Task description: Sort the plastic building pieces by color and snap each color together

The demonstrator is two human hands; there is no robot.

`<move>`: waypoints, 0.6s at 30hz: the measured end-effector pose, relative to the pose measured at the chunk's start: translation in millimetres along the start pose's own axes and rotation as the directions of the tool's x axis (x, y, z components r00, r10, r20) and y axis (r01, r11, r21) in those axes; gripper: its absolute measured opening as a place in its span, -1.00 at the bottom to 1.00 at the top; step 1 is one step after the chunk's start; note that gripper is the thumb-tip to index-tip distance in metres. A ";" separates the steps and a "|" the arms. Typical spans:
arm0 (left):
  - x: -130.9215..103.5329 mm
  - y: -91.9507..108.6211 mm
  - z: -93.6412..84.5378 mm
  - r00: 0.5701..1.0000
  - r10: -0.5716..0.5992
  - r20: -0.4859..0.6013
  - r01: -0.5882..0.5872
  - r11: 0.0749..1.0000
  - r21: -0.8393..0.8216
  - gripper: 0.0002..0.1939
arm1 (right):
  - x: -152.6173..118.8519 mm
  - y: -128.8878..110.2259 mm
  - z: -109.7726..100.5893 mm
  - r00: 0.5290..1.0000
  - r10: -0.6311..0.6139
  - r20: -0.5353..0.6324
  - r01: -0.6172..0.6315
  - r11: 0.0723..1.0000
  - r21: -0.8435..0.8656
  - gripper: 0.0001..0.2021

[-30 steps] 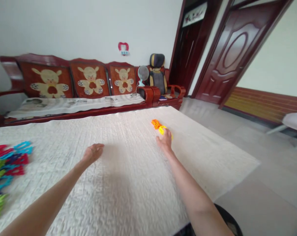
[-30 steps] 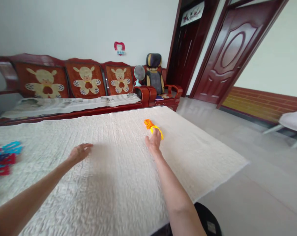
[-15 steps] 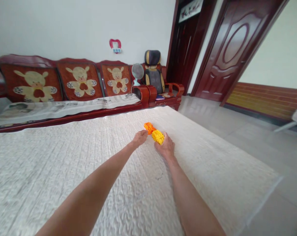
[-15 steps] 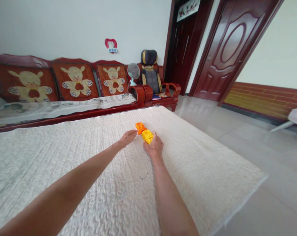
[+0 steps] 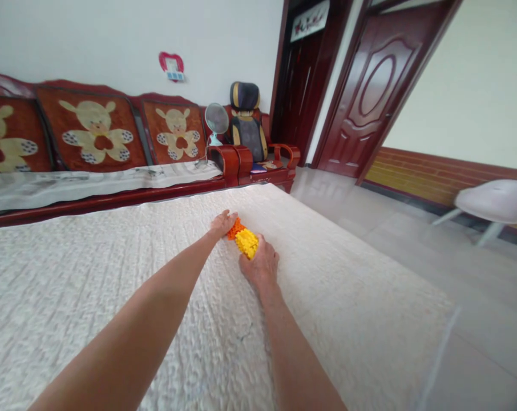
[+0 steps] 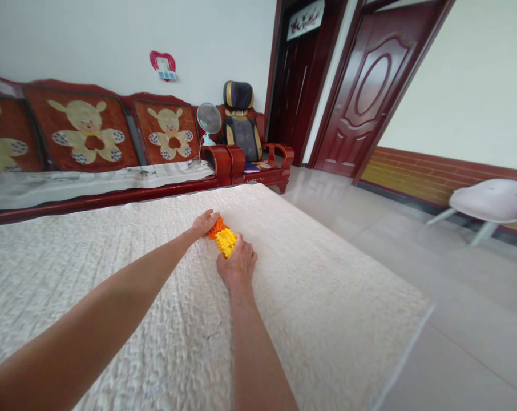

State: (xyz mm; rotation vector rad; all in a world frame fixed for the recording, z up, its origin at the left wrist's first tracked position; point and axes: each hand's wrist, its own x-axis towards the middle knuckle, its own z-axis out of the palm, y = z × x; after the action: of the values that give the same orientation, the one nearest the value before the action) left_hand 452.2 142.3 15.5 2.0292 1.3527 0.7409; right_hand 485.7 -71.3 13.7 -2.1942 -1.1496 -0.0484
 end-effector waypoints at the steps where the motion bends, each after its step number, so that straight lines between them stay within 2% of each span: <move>1: -2.0 -0.4 4.5 1.000 0.007 0.020 -0.007 1.000 -0.005 -0.50 | 0.1 -0.1 -0.1 1.000 -0.005 -0.003 0.005 1.000 0.000 -0.33; 4: -12.9 -1.5 12.9 0.995 0.086 0.040 -0.081 0.991 -0.107 -0.55 | 0.3 0.0 0.4 1.000 -0.023 -0.015 0.023 1.000 -0.005 -0.33; 9: -27.1 1.9 13.0 0.984 0.179 -0.025 -0.180 0.955 -0.234 -0.63 | 0.3 0.0 2.7 0.999 -0.040 -0.032 0.041 0.999 0.016 -0.34; 14: -34.1 6.3 15.8 0.993 0.118 -0.021 -0.114 0.874 -0.473 -0.72 | 1.7 -0.4 3.6 0.997 -0.054 -0.050 0.056 0.998 0.042 -0.36; 18: -42.6 4.1 20.2 0.997 0.031 -0.070 -0.070 0.734 -0.675 -0.67 | 3.4 -1.0 5.2 0.998 -0.064 -0.019 0.065 0.995 0.070 -0.37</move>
State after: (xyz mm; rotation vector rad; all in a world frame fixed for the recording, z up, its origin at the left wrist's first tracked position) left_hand 455.3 97.8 -0.5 1.4552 0.8566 1.1274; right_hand 485.7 -65.6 11.2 -2.0911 -1.1953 -0.0524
